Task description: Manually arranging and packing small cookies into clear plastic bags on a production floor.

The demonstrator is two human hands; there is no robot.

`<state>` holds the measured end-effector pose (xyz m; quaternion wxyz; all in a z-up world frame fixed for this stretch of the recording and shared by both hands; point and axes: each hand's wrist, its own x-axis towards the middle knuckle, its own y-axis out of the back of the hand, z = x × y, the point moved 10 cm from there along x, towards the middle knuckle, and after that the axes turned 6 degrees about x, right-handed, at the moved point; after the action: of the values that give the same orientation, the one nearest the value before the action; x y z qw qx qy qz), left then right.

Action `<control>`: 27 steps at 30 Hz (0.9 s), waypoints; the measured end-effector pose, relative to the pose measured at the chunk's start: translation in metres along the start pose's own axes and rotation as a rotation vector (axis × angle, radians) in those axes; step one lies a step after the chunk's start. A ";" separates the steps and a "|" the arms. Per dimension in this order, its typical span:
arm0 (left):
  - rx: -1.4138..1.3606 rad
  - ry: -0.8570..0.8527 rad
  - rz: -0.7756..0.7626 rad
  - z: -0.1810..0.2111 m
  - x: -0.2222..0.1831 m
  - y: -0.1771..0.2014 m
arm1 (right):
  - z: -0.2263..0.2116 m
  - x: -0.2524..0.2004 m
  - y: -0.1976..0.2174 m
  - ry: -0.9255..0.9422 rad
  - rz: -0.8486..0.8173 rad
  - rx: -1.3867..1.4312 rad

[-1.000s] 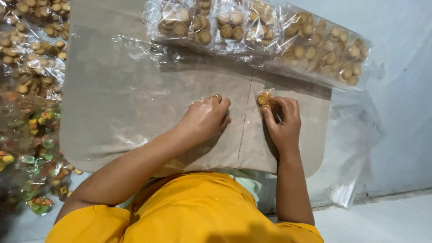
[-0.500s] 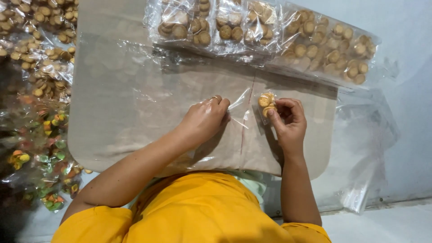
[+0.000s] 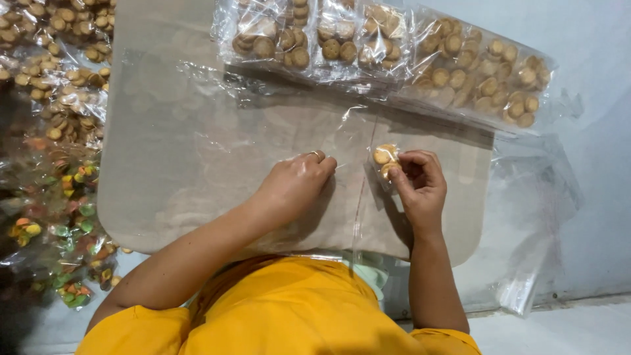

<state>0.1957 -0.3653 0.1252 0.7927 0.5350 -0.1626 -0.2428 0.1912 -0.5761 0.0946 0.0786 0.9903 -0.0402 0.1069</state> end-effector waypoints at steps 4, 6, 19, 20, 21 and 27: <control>-0.015 -0.049 0.050 0.022 -0.013 0.030 | 0.006 -0.009 -0.039 -0.173 -0.296 -0.027; -0.018 -0.064 0.070 0.022 -0.016 0.026 | -0.011 -0.011 -0.045 -0.138 -0.346 -0.127; -0.076 -0.148 0.380 0.028 -0.044 0.050 | -0.065 -0.033 -0.073 0.620 -0.698 -0.819; -0.064 -0.127 0.397 0.028 -0.045 0.053 | -0.059 -0.033 -0.077 0.645 -0.713 -0.810; -0.058 -0.135 0.458 0.030 -0.050 0.060 | -0.055 -0.035 -0.083 0.702 -0.722 -0.801; 0.058 -0.150 0.705 0.033 -0.057 0.060 | -0.052 -0.027 -0.154 0.909 -0.900 -0.633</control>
<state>0.1437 -0.3403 0.1929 0.7981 0.4490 -0.4017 0.0117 0.1688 -0.4143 0.1166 0.4076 0.6978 0.3804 0.4497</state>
